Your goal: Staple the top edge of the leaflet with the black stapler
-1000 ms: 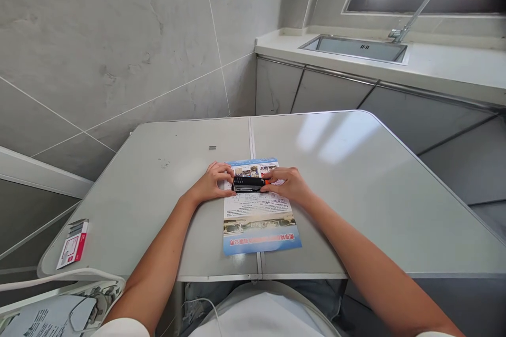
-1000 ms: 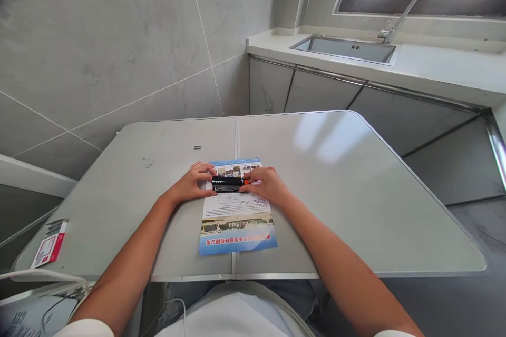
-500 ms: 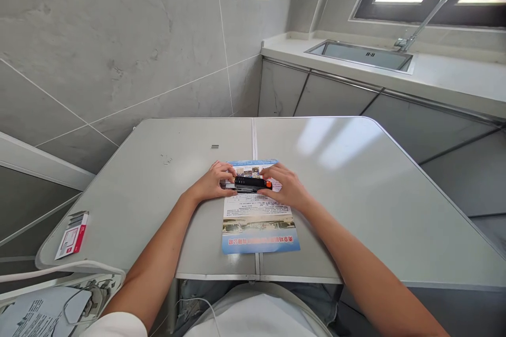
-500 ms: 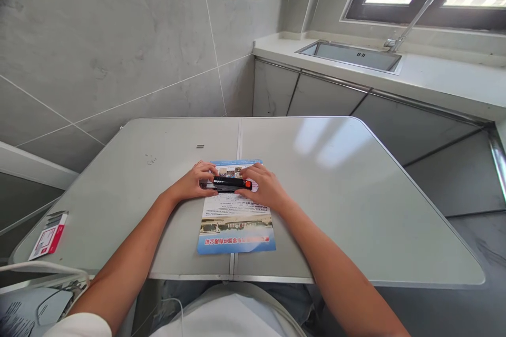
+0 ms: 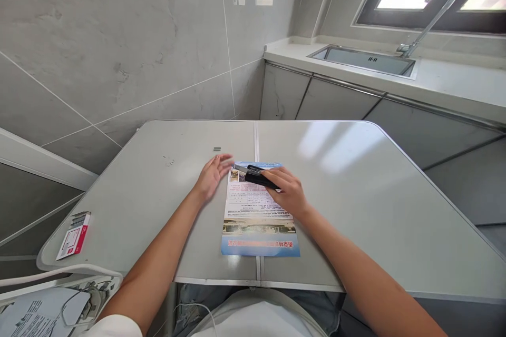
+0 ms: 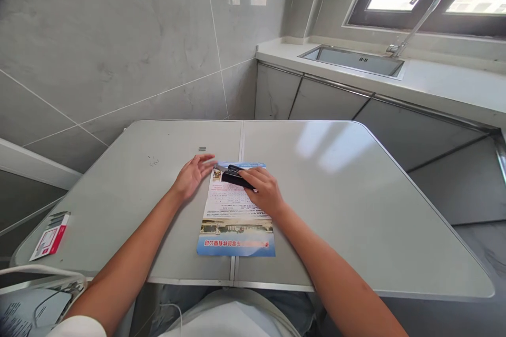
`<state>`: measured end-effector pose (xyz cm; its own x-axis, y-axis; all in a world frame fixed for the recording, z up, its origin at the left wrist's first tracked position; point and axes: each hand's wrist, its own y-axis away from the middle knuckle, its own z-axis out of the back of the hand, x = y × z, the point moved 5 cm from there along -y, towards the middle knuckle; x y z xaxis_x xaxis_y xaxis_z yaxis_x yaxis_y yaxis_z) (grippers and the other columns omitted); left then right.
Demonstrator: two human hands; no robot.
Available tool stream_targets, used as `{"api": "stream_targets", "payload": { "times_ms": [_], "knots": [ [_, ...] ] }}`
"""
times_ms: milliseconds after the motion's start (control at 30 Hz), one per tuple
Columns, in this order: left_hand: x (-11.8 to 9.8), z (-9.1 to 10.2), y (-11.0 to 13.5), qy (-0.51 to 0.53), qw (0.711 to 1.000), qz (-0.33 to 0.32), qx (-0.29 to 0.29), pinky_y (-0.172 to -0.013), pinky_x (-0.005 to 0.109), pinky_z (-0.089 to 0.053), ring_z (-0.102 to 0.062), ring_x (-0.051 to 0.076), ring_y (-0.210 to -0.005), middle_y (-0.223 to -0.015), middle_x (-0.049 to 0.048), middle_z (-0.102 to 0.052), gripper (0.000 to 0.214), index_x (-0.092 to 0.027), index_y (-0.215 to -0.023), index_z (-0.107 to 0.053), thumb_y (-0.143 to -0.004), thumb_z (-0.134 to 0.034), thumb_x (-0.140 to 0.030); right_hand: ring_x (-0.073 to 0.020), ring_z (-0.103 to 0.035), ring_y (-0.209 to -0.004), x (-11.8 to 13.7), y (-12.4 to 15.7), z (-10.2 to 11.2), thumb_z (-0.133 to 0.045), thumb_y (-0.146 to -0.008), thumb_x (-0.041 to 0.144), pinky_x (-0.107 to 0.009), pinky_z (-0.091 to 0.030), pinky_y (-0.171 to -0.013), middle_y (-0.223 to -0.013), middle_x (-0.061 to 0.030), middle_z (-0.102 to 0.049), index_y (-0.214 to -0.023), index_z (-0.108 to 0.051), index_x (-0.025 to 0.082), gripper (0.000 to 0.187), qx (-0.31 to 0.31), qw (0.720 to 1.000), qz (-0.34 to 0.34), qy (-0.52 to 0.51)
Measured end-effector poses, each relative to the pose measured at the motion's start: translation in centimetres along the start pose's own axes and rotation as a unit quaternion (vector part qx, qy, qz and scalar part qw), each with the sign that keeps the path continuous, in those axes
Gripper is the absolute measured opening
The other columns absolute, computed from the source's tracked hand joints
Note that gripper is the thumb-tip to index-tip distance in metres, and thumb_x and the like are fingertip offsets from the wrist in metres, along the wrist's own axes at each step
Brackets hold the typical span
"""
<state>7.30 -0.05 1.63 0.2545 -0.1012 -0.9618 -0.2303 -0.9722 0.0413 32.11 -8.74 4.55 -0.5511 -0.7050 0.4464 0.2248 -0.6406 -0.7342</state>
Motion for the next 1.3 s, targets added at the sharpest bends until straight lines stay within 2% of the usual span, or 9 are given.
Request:
{"api": "stream_targets", "payload": {
  "times_ms": [133, 233, 367, 500, 600, 767, 900, 1100, 1300],
  "knots": [
    [2.5, -1.1, 0.6, 0.164, 0.948, 0.249, 0.107, -0.107, 0.043, -0.055, -0.074, 0.028, -0.114, -0.124, 0.0220, -0.074, 0.050, -0.008, -0.119, -0.072, -0.109, -0.047, -0.050, -0.0214, -0.073, -0.105, 2.0, -0.2, -0.3, -0.059, -0.101, 0.006, -0.041, -0.059, -0.096, -0.117, -0.0049, -0.080, -0.134, -0.069, 0.029, 0.042, 0.022, 0.986, 0.129, 0.103],
    [2.8, -1.1, 1.0, 0.203, 0.922, 0.297, 0.146, -0.104, 0.040, -0.058, -0.075, 0.027, -0.114, -0.124, 0.0231, -0.075, 0.048, -0.005, -0.124, -0.070, -0.111, -0.045, -0.043, -0.0207, -0.072, -0.109, 3.3, 0.0, -0.6, -0.064, -0.101, 0.007, -0.041, -0.058, -0.102, -0.121, -0.0049, -0.080, -0.133, -0.068, 0.026, 0.038, 0.054, 0.963, 0.205, 0.167],
    [2.8, -0.7, 0.8, 0.212, 0.927, 0.277, 0.139, -0.109, 0.037, -0.057, -0.075, 0.025, -0.118, -0.124, 0.0214, -0.076, 0.038, -0.005, -0.126, -0.069, -0.110, -0.047, -0.031, -0.0200, -0.072, -0.114, 4.0, 0.4, -0.8, -0.064, -0.102, 0.008, -0.041, -0.059, -0.104, -0.124, -0.0050, -0.078, -0.135, -0.067, 0.023, 0.036, 0.081, 0.944, 0.250, 0.199],
    [2.5, -0.7, 0.7, 0.169, 0.945, 0.243, 0.141, -0.111, 0.039, -0.057, -0.076, 0.026, -0.114, -0.120, 0.0196, -0.078, 0.034, -0.008, -0.120, -0.074, -0.106, -0.051, -0.028, -0.0204, -0.070, -0.120, 3.2, 0.6, -1.4, -0.056, -0.107, 0.012, -0.043, -0.059, -0.107, -0.131, -0.0018, -0.076, -0.135, -0.068, 0.032, 0.037, 0.136, 0.956, 0.191, 0.177],
    [2.3, -0.7, 0.7, 0.140, 0.954, 0.226, 0.138, -0.118, 0.045, -0.054, -0.074, 0.029, -0.122, -0.123, 0.0195, -0.077, 0.031, -0.008, -0.119, -0.076, -0.099, -0.056, -0.019, -0.0227, -0.070, -0.120, 2.2, 0.3, -1.4, -0.055, -0.106, 0.013, -0.047, -0.057, -0.107, -0.130, -0.0018, -0.076, -0.132, -0.071, 0.034, 0.037, 0.138, 0.979, 0.107, 0.105],
    [1.4, 0.9, -0.2, 0.118, 0.984, 0.133, 0.015, -0.125, 0.041, -0.048, -0.069, 0.027, -0.130, -0.125, 0.0193, -0.076, 0.033, -0.007, -0.111, -0.077, -0.084, -0.060, -0.001, -0.0269, -0.074, -0.099, -0.6, -0.3, 0.6, -0.066, -0.094, 0.020, -0.045, -0.060, -0.090, -0.107, -0.0057, -0.081, -0.114, -0.077, 0.029, 0.024, -0.013, 0.992, -0.121, 0.018],
    [0.8, 1.6, -0.6, 0.129, 0.988, 0.061, -0.064, -0.126, 0.039, -0.048, -0.068, 0.023, -0.132, -0.128, 0.0147, -0.075, 0.029, -0.012, -0.113, -0.076, -0.090, -0.062, -0.003, -0.0237, -0.073, -0.080, -2.0, 0.5, 0.1, -0.084, -0.076, 0.029, -0.037, -0.059, -0.075, -0.095, -0.0015, -0.079, -0.105, -0.076, 0.025, 0.030, 0.067, 0.959, -0.253, -0.108],
    [0.3, -0.3, 0.3, 0.085, 0.995, 0.045, -0.005, -0.111, 0.032, -0.058, -0.077, 0.020, -0.113, -0.121, 0.0131, -0.078, 0.026, -0.014, -0.116, -0.076, -0.091, -0.081, -0.023, -0.0230, -0.072, -0.087, -1.5, 0.8, -1.3, -0.085, -0.077, 0.028, -0.037, -0.058, -0.083, -0.098, -0.0008, -0.078, -0.106, -0.075, 0.026, 0.031, 0.176, 0.951, -0.222, -0.123],
    [-0.7, -2.1, 1.6, -0.021, 0.994, -0.007, 0.111, -0.059, 0.025, -0.057, -0.072, 0.013, -0.061, -0.116, 0.0170, -0.081, 0.054, -0.017, -0.128, -0.072, -0.085, -0.088, -0.045, -0.0302, -0.064, -0.126, 1.2, -0.6, 0.0, -0.069, -0.101, 0.037, -0.051, -0.051, -0.109, -0.140, -0.0102, -0.069, -0.131, -0.070, 0.029, 0.030, 0.102, 0.994, -0.039, -0.011]
  ]
}}
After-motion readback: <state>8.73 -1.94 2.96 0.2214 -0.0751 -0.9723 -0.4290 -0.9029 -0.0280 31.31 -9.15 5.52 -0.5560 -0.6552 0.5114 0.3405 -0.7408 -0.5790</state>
